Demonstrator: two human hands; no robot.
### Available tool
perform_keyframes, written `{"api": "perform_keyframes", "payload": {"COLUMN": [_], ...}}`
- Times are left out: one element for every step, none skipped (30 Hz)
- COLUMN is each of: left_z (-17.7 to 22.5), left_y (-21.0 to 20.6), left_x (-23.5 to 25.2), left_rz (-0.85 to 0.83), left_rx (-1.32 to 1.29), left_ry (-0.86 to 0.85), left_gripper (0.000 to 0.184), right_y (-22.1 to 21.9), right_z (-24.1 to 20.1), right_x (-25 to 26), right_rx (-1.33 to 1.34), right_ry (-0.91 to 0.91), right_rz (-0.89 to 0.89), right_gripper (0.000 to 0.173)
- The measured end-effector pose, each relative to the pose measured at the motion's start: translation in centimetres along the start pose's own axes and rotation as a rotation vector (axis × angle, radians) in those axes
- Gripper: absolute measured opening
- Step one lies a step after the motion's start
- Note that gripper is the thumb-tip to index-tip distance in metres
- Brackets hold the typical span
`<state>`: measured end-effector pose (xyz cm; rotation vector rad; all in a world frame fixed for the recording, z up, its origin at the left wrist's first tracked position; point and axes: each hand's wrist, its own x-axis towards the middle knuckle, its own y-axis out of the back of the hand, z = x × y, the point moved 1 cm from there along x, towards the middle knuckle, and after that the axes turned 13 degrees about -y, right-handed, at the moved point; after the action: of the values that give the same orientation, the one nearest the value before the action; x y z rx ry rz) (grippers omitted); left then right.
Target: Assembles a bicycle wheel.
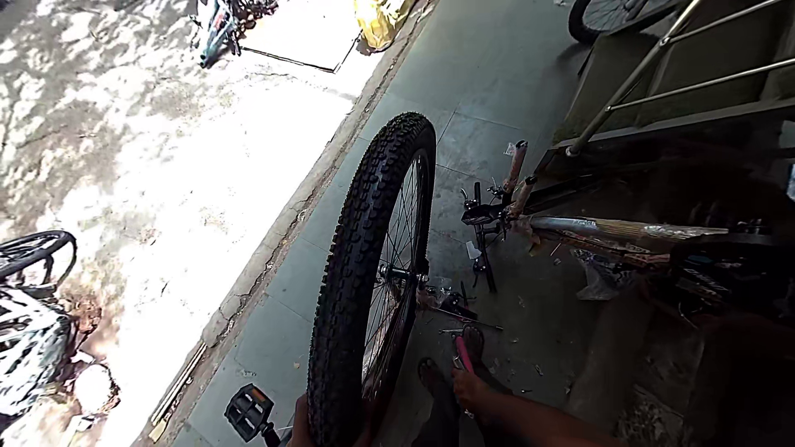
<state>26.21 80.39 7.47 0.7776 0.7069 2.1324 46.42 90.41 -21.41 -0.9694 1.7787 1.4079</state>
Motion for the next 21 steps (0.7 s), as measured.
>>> {"api": "perform_keyframes", "payload": {"left_z": [0.2,0.5,0.6,0.4,-0.1,-0.4,-0.7,-0.7,-0.5,0.0,0.2,0.2,-0.1,-0.8,-1.5,-2.4,-3.6,-4.9,-6.0,-6.9,-7.9], "left_y": [-0.1,-0.2,-0.2,-0.1,0.0,0.1,0.0,-0.1,-0.2,-0.3,-0.5,-0.7,-1.0,-1.3,-1.5,-1.9,-2.4,-3.1,-3.8,-4.4,-4.8], "left_x": [0.0,0.3,0.4,0.3,-0.1,-0.4,-0.7,-0.8,-0.7,-0.4,-0.3,-0.6,-1.3,-2.2,-3.6,-5.2,-7.2,-9.2,-10.7,-11.8,-12.5], "left_rz": [0.008,0.011,0.008,0.007,0.005,0.011,0.021,0.027,0.034,0.049,0.057,0.062,0.065,0.068,0.06,0.032,-0.018,-0.079,-0.167,-0.276,-0.382], "left_rx": [-0.008,-0.006,-0.002,0.006,0.015,0.017,0.03,0.045,0.068,0.094,0.113,0.129,0.145,0.165,0.193,0.218,0.242,0.259,0.27,0.236,0.156], "left_ry": [0.008,0.019,0.031,0.037,0.039,0.037,0.034,0.031,0.021,0.008,0.008,0.016,0.026,0.037,0.039,0.052,0.091,0.164,0.263,0.412,0.577], "left_gripper": [0.069,0.066,0.065,0.066,0.068,0.07,0.07,0.07,0.068,0.064,0.062,0.061,0.06,0.059,0.06,0.057,0.05,0.044,0.044,0.048,0.055], "right_y": [0.3,0.6,0.8,1.0,1.2,1.6,2.0,2.5,2.9,3.2,3.6,4.0,4.3,4.5,4.6,4.8,4.8,4.9,5.0,5.2,5.2], "right_z": [0.7,1.5,2.3,3.1,3.9,4.6,5.5,6.4,7.2,7.8,8.4,8.9,9.3,9.5,9.6,9.7,9.7,9.6,9.5,9.4,9.3], "right_x": [-0.3,-0.4,-0.5,-0.4,0.0,0.6,1.2,1.6,1.9,2.3,2.7,3.1,3.8,4.5,5.4,6.0,6.7,7.2,7.6,7.9,8.1], "right_rx": [0.01,0.036,0.087,0.156,0.232,0.333,0.462,0.613,0.753,0.878,0.983,1.06,1.128,1.185,1.229,1.259,1.286,1.307,1.312,1.303,1.285], "right_ry": [-0.002,0.002,0.015,0.031,0.044,0.053,0.066,0.077,0.069,0.029,-0.047,-0.125,-0.174,-0.188,-0.179,-0.163,-0.149,-0.145,-0.158,-0.179,-0.203], "right_rz": [-0.002,0.0,0.006,0.005,-0.009,-0.026,-0.034,-0.019,0.032,0.121,0.203,0.262,0.301,0.325,0.334,0.32,0.294,0.273,0.262,0.254,0.247], "right_gripper": [0.031,0.03,0.029,0.032,0.041,0.049,0.051,0.049,0.044,0.04,0.039,0.04,0.042,0.044,0.046,0.047,0.046,0.043,0.04,0.038,0.038]}}
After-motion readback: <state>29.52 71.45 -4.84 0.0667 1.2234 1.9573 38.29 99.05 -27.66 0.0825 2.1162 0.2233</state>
